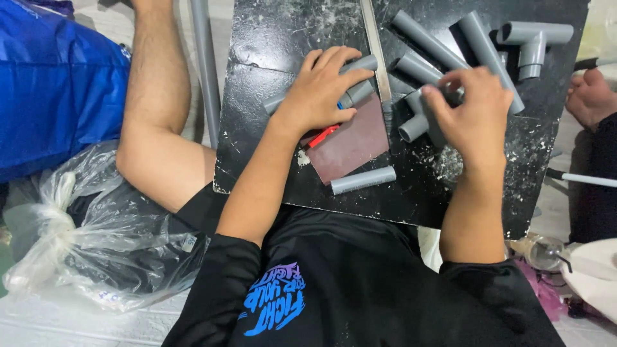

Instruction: Sanding the ends of several PVC pipe sections using a piece of sandpaper fixed to a board on the floor.

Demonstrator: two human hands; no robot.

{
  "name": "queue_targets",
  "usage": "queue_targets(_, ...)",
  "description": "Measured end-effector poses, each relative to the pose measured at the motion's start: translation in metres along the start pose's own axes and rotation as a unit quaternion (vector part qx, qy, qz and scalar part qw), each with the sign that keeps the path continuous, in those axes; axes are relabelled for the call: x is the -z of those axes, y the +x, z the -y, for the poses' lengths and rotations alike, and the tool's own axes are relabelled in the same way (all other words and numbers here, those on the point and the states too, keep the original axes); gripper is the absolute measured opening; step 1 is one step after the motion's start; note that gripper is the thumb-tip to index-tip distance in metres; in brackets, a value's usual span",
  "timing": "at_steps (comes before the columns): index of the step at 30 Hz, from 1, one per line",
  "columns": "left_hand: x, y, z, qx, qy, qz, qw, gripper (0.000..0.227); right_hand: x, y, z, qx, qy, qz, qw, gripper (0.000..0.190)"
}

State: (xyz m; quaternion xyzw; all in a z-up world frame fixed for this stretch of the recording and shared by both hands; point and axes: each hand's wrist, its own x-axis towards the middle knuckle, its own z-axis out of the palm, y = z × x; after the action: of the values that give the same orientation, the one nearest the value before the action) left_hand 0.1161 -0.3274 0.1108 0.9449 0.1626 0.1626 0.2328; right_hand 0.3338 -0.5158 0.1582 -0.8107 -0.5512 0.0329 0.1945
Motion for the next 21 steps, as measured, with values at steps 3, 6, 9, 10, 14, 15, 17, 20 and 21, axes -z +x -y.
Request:
queue_targets(3, -0.002, -0.003, -0.003, 0.002, -0.001, -0.017, 1.0, 0.07, -0.001, -0.006, 0.006, 0.001, -0.076, 0.067, 0.995, 0.04)
queue_targets(6, 0.0, -0.001, -0.003, 0.013, -0.004, -0.01, 1.0, 0.069, 0.0, -0.001, 0.01, -0.014, -0.07, 0.091, 0.993, 0.036)
queue_targets(9, -0.004, -0.001, -0.001, 0.011, 0.002, -0.005, 1.0, 0.071, -0.009, -0.004, 0.0, -0.004, -0.07, 0.077, 0.995, 0.035)
queue_targets(10, -0.004, -0.004, -0.001, 0.014, 0.002, -0.004, 1.0, 0.071, -0.008, -0.006, 0.003, -0.003, -0.068, 0.081, 0.994, 0.035)
queue_targets(14, -0.002, 0.001, -0.001, 0.013, -0.005, -0.012, 1.0, 0.071, 0.012, -0.002, 0.014, -0.012, 0.104, 0.046, 0.993, 0.034)
queue_targets(15, -0.002, 0.0, -0.001, 0.015, -0.007, -0.013, 1.0, 0.072, 0.017, -0.001, 0.018, 0.011, 0.171, 0.011, 0.985, 0.033)
queue_targets(17, -0.004, 0.0, 0.0, 0.021, -0.008, 0.0, 1.0, 0.072, 0.016, -0.001, 0.024, 0.048, 0.212, 0.0, 0.976, 0.035)
queue_targets(20, -0.006, 0.002, 0.003, 0.024, -0.007, 0.016, 1.0, 0.073, 0.008, -0.004, 0.041, 0.139, 0.206, -0.031, 0.968, 0.044)
queue_targets(21, -0.007, 0.002, 0.005, 0.026, -0.004, 0.017, 1.0, 0.073, 0.003, -0.006, 0.048, 0.195, 0.161, -0.048, 0.966, 0.049)
